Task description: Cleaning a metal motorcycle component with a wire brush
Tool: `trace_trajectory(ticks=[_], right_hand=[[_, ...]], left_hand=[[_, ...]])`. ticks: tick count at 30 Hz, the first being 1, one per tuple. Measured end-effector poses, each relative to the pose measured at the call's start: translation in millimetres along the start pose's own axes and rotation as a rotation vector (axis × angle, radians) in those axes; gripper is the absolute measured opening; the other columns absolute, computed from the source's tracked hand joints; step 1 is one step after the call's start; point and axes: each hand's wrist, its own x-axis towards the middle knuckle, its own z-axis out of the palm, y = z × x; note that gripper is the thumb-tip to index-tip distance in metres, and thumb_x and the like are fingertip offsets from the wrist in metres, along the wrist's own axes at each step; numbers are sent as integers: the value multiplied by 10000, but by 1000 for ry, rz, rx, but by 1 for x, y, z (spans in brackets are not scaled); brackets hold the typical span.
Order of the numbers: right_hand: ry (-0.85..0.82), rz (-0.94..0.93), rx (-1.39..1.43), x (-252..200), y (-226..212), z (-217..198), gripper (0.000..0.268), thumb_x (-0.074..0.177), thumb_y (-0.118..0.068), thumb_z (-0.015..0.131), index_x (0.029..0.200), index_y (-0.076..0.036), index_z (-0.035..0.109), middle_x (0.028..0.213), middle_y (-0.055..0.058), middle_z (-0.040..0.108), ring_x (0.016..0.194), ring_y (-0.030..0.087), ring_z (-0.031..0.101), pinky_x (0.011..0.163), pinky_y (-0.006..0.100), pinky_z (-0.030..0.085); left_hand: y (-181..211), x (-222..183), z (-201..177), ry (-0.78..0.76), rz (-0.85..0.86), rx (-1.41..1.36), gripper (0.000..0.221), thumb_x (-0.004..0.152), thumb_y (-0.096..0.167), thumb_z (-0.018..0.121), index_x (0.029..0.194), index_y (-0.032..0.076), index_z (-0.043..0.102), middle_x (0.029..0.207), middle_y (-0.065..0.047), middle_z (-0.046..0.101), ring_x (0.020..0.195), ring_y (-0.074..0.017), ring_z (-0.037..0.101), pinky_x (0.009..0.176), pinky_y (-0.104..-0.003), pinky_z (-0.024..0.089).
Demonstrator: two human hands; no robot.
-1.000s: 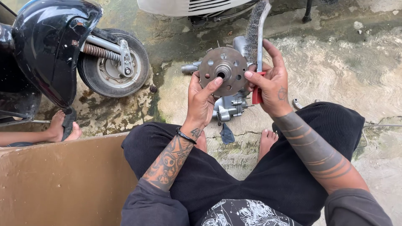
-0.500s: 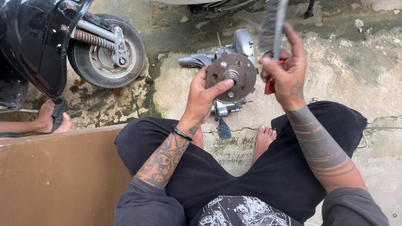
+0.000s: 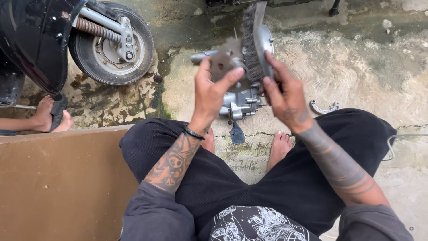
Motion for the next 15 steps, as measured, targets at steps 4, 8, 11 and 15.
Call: trace_trajectory(ticks=[4, 8, 11, 15], right_hand=[[-49, -45, -149, 0, -5, 8, 501, 1010, 18, 583, 1503, -65, 549, 725, 131, 718, 542, 264, 641, 460, 357, 475], [-4, -92, -201, -1, -13, 12, 463, 1052, -15, 547, 1514, -25, 532, 780, 215, 717, 595, 329, 655, 527, 412, 500], [-17, -79, -251, -3, 2, 17, 454, 1046, -53, 560, 1499, -90, 574, 797, 197, 734, 623, 351, 701, 554, 428, 536], [131, 134, -46, 35, 18, -9, 500, 1149, -60, 466, 1628, -137, 344, 830, 59, 620, 582, 132, 557, 514, 263, 536]], left_hand=[[-2, 15, -12, 92, 78, -37, 502, 844, 257, 881, 1189, 53, 578, 1036, -93, 631, 986, -202, 659, 898, -389, 641], [-5, 9, -7, 96, -14, -50, 514, 831, 258, 876, 1195, 50, 578, 1061, -131, 651, 978, -245, 685, 905, -435, 638], [-13, 11, -21, 135, 6, -13, 478, 850, 246, 864, 1186, 60, 579, 1062, -128, 650, 978, -250, 688, 914, -434, 632], [-21, 15, 1, 173, -161, -146, 612, 710, 205, 866, 1210, 28, 561, 1143, -162, 697, 1019, -266, 690, 911, -384, 603]])
